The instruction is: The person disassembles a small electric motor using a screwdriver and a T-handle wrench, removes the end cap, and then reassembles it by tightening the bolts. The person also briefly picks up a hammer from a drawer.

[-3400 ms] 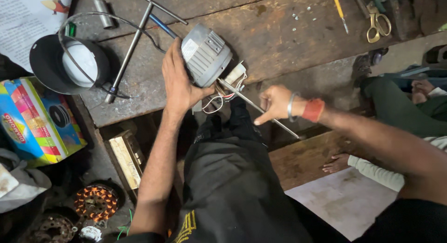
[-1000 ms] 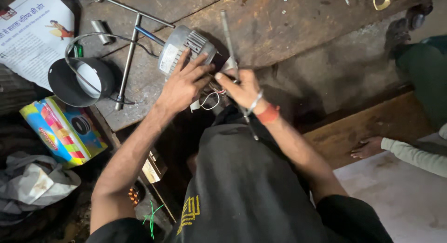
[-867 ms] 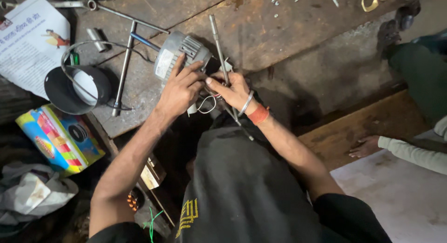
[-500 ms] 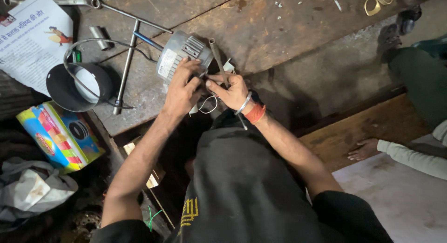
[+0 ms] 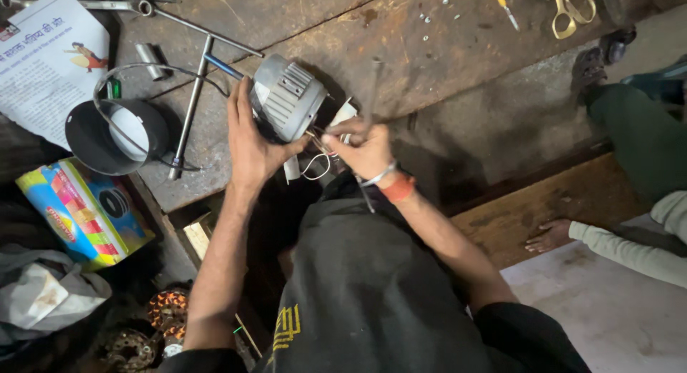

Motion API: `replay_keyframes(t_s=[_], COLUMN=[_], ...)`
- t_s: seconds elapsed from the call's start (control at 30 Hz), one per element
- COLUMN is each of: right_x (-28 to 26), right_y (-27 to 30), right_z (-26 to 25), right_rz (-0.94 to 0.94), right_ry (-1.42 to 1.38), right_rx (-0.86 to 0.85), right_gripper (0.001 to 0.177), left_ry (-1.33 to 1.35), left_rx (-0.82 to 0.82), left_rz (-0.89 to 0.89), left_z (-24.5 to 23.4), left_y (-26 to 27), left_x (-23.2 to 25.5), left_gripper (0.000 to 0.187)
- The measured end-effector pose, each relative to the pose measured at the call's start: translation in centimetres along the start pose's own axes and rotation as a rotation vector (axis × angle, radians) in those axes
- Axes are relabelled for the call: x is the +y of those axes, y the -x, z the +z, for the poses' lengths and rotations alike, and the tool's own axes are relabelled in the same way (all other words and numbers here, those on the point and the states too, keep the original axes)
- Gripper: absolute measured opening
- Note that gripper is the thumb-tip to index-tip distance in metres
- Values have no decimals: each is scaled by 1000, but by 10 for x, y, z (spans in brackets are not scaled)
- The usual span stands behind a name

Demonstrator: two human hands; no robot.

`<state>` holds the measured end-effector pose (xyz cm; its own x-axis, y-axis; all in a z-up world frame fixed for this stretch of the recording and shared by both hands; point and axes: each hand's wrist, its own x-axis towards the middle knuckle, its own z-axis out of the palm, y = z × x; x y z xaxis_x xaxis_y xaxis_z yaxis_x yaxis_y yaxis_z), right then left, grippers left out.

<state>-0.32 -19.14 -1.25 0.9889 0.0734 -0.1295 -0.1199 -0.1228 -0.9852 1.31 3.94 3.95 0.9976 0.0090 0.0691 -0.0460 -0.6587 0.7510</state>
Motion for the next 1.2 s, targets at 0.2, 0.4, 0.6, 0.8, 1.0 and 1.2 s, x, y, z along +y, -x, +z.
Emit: replay_keyframes(t_s=[0.2,0.4,0.6,0.8,1.0,1.2], right_x=[28,59,33,13,-8,4], right_y=[-59,-136,-15,98,121,123], right_z=[-113,-172,-182,-168,-189,-157], right_rz=[61,-97,-26,99,97,-31], right_ry=[346,585,405,501,838,529], right_rx=[378,441,147,42,-57,-143], right_gripper=[22,29,24,29,43,35], left_ry=[-217,-456,-678,-763,-691,-1022], left_rx=[-38,-313,-487,-877,-810,-377], left_rz=[65,-26,-187,-328,-291,161], left_z=[-5,25,26,34,37,88], left_y=[-15,-80,-100,-142,-140,-80], left_x=[4,13,40,46,37,38], left_gripper=[137,144,146,114,107,101])
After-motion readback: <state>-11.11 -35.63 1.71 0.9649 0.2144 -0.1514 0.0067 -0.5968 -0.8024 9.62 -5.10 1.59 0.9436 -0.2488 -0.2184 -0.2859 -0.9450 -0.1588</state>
